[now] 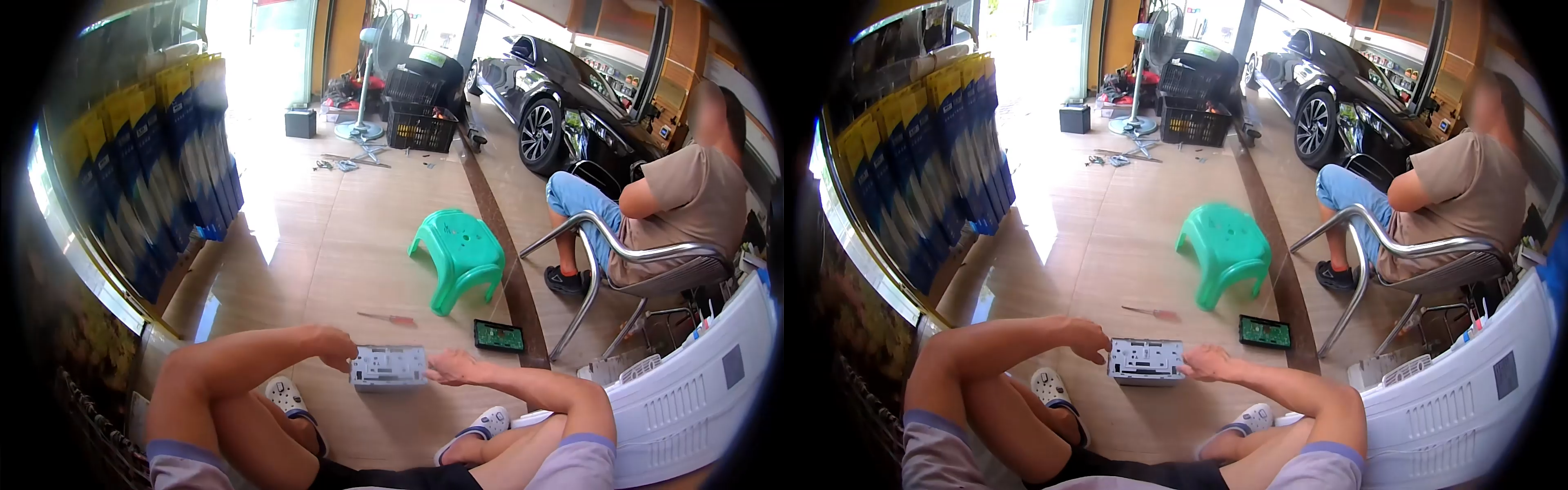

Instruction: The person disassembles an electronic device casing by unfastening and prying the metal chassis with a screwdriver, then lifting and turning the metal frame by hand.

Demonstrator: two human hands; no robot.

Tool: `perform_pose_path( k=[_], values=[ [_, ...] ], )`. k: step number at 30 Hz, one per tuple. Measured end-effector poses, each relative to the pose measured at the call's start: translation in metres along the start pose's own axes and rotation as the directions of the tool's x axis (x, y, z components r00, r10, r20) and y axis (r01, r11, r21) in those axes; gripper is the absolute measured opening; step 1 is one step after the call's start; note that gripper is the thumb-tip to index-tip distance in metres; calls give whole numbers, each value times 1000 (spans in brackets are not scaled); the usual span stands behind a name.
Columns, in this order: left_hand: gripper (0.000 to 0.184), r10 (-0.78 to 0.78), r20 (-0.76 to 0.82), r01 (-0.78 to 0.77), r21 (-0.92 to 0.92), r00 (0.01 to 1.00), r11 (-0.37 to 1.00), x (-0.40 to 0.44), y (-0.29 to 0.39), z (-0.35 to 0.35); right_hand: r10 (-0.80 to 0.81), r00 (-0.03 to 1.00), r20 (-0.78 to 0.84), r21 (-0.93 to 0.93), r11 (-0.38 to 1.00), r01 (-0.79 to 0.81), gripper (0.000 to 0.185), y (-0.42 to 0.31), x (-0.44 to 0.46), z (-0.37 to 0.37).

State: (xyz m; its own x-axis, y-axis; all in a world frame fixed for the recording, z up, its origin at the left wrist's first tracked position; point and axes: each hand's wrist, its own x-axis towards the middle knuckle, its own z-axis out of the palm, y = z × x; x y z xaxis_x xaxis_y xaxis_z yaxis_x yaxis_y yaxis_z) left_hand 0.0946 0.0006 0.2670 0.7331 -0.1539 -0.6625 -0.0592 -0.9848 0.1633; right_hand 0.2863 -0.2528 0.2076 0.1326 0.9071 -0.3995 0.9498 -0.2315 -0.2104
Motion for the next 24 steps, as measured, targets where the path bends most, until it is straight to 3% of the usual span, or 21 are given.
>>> perform_pose_path(
  k=[2, 5, 11, 17, 20, 24],
  values=[
    [42, 4, -28, -5, -42, 1000, 999, -1, -1, 1, 11, 1000, -5, 119, 993, -10, 37, -3, -2, -2],
    [42, 4, -12, -4, -24, 1000, 1000, 1, 0, 0, 6, 998, 63, 80, 997, -11, 36, -2, -1, -4],
    [42, 12, -7, -12, 7, 1000, 1000, 3, 2, -3, -87, 996, -16, 33, 996, 88, 36, 8, 7, 12],
    [41, 20, -37, -20, -10, 999, 1000, 5, 0, 2, 16, 996, 87, -92, 996, -8, 37, 1, 3, -1],
    [40, 30, -45, -30, -10, 999, 999, 4, -1, 3, -19, 1000, 20, 91, 996, 17, 39, 3, 1, 3],
    [45, 1, 11, -2, 30, 1000, 1000, 11, -2, 4, -30, 999, 41, 65, 997, 27, 39, 4, 0, 3]
  ],
)
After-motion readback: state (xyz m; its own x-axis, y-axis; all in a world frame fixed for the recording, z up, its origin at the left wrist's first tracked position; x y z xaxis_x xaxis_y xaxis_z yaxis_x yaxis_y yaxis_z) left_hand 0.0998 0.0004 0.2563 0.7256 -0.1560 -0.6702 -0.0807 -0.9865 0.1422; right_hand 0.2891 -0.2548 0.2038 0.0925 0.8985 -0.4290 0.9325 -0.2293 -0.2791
